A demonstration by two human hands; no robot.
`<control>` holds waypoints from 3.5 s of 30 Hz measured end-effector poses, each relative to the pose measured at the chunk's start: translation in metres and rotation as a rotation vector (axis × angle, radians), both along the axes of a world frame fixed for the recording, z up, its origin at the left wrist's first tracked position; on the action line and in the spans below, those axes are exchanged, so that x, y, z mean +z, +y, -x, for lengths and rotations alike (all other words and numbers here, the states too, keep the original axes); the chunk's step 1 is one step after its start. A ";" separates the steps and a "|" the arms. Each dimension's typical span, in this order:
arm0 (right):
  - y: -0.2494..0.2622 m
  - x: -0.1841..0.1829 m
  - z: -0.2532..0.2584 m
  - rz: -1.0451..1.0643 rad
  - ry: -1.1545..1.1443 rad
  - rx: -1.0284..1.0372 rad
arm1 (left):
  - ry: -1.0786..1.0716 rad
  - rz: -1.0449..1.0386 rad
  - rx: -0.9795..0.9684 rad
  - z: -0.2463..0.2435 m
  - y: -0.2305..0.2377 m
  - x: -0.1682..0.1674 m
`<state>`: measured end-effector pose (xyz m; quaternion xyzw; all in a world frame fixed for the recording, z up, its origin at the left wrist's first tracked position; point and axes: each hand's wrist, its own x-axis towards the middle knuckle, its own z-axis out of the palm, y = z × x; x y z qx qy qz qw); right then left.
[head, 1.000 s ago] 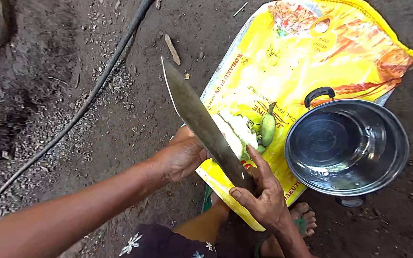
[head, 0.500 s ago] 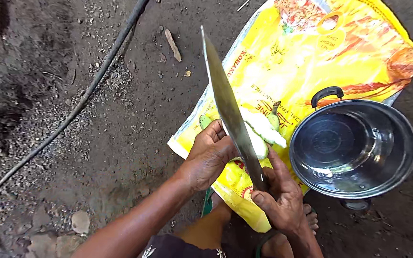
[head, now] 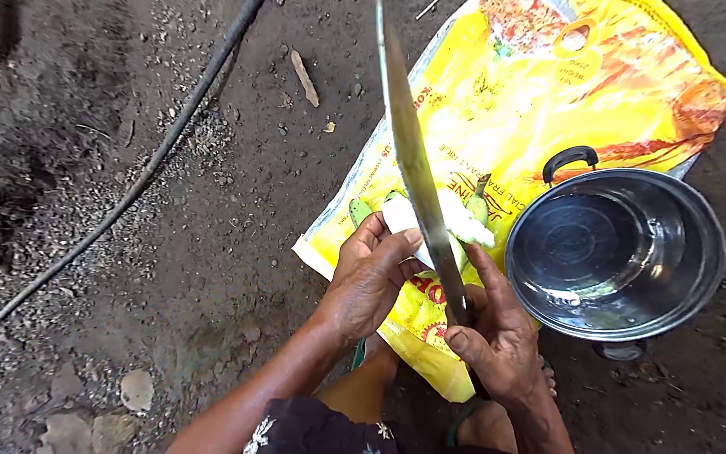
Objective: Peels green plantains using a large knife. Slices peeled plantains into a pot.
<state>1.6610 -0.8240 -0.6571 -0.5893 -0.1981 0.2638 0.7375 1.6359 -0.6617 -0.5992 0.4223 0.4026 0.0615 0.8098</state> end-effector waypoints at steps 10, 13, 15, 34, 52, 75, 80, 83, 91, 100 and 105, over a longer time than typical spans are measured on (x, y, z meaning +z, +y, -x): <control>-0.005 -0.001 -0.001 0.056 -0.039 -0.018 | -0.027 0.013 -0.047 -0.004 -0.003 -0.002; -0.004 -0.003 0.000 0.078 -0.059 -0.035 | 0.000 0.007 -0.049 -0.005 -0.003 -0.004; -0.005 -0.004 0.000 0.077 -0.049 -0.034 | 0.000 0.020 -0.052 -0.003 -0.002 -0.006; -0.022 -0.009 -0.014 0.029 0.151 0.115 | 0.032 -0.064 -0.328 -0.008 0.011 -0.015; -0.025 -0.010 -0.010 -0.085 0.365 0.143 | -0.017 -0.146 -0.665 -0.012 0.029 -0.026; -0.024 -0.023 -0.010 -0.328 0.609 0.125 | -0.169 -0.159 -0.806 -0.022 0.040 -0.042; -0.018 -0.026 -0.004 -0.403 0.764 0.109 | -0.195 0.097 -0.706 -0.014 0.042 -0.059; -0.017 -0.028 -0.002 -0.411 0.823 0.116 | -0.239 0.199 -0.685 -0.013 0.045 -0.068; -0.011 -0.026 -0.002 -0.189 0.645 0.020 | -0.195 0.202 -0.693 -0.014 0.047 -0.069; -0.016 -0.028 -0.004 0.028 0.475 0.004 | 0.054 -0.193 -0.704 -0.024 0.029 -0.047; -0.019 -0.032 -0.004 -0.046 0.507 0.042 | 0.052 -0.266 -0.809 -0.020 0.020 -0.044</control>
